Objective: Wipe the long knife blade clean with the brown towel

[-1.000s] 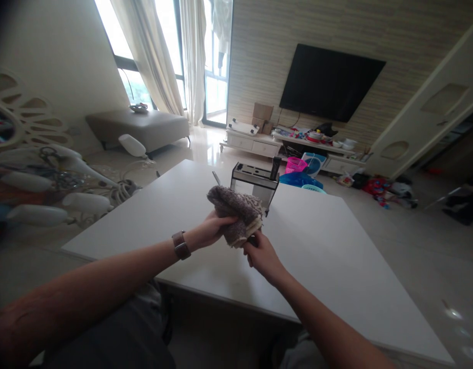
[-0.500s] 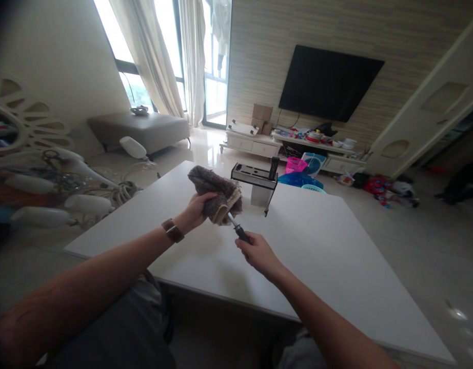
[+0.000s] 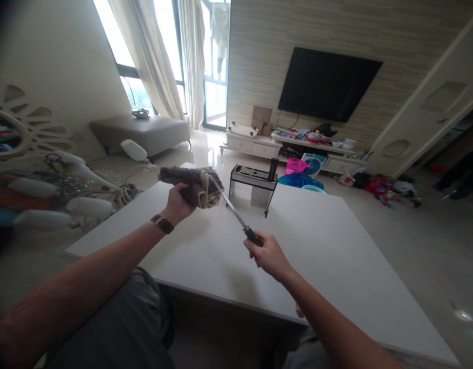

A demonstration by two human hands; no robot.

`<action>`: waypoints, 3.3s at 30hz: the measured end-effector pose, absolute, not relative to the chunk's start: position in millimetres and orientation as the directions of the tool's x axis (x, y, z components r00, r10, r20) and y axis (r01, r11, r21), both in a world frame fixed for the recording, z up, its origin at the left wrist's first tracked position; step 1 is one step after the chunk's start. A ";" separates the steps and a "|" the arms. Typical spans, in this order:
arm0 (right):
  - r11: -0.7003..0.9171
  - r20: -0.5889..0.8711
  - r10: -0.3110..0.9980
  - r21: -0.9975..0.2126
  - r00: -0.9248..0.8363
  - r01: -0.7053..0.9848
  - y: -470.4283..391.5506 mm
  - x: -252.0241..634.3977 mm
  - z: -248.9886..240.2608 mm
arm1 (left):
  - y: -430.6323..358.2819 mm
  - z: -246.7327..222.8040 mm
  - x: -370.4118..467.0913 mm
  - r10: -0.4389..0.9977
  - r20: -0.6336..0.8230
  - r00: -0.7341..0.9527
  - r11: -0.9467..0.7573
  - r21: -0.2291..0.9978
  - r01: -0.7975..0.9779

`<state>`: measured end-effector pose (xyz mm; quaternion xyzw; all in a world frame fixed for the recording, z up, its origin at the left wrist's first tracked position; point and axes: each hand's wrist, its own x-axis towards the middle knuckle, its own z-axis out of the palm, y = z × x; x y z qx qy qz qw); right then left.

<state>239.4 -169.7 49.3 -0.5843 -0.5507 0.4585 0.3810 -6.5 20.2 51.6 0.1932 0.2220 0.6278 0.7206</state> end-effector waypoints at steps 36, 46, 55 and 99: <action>0.046 0.016 0.998 -0.819 -0.058 0.572 -162.6 214.8 42.5 | -9.3 42.5 30.3 0.975 -0.044 0.217 0.173 0.762 -0.624; -0.081 -0.096 0.995 -0.929 -0.024 0.362 -169.5 228.1 46.4 | 34.2 46.7 -8.9 0.992 -0.116 -0.039 0.046 0.647 -0.761; -0.036 -0.011 0.993 -0.975 0.114 0.220 -161.0 244.7 49.8 | 0.0 46.9 13.7 0.947 -0.126 0.296 0.309 0.616 -0.725; 0.047 0.057 0.998 -0.956 0.026 0.289 -169.6 253.7 63.0 | -9.2 73.6 1.2 0.987 -0.146 0.059 0.126 0.501 -0.856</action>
